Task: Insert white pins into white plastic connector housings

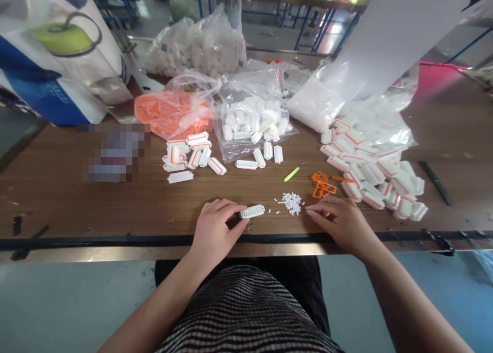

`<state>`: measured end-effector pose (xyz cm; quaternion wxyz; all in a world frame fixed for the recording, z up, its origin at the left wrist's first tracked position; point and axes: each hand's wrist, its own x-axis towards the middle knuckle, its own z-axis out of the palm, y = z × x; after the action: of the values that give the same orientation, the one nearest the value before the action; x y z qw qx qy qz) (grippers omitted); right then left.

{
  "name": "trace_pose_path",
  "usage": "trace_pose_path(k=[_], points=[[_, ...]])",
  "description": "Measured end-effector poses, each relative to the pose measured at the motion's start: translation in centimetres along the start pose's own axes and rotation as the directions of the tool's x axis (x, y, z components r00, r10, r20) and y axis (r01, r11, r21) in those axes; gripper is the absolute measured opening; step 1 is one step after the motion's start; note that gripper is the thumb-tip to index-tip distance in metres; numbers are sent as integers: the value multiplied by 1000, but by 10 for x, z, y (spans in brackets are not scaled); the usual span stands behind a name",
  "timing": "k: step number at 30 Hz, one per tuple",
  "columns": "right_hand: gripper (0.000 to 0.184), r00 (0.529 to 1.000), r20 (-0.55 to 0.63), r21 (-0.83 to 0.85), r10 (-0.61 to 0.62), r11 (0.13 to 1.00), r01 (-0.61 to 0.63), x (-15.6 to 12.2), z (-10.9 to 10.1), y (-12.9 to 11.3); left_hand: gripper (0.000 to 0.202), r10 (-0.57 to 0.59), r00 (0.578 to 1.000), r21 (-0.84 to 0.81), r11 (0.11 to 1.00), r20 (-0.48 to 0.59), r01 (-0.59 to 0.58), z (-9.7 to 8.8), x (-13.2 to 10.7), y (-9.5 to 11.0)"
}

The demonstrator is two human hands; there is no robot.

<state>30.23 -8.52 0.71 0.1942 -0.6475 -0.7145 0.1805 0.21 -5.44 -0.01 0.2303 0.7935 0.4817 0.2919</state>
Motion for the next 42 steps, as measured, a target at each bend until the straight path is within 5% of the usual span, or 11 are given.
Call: trace_pose_path(k=[6,11,15,22,30,42], points=[[21,1000,-12,-113,6,994,-8,-2,-6,-6,17,12,1000,-2,1000,-6,-12,1,0,-1],[18,996,-50,231,67,971,-54,4,8,-40,16,4,1000,-26,1000,1,-4,1,-2,0],[14,987,-92,390,-130,907,156,18,36,-85,14,-7,1000,-42,999,10,7,1,-2,1],[10,954,-122,249,-273,922,296,30,60,-106,11,-40,999,-44,998,24,41,2,-2,4],[10,940,-133,212,-313,918,336,30,59,-104,12,-38,999,-44,998,29,39,2,-2,4],[16,853,-159,-145,-497,866,478,22,54,-112,16,-47,999,-61,997,22,48,1,-2,3]])
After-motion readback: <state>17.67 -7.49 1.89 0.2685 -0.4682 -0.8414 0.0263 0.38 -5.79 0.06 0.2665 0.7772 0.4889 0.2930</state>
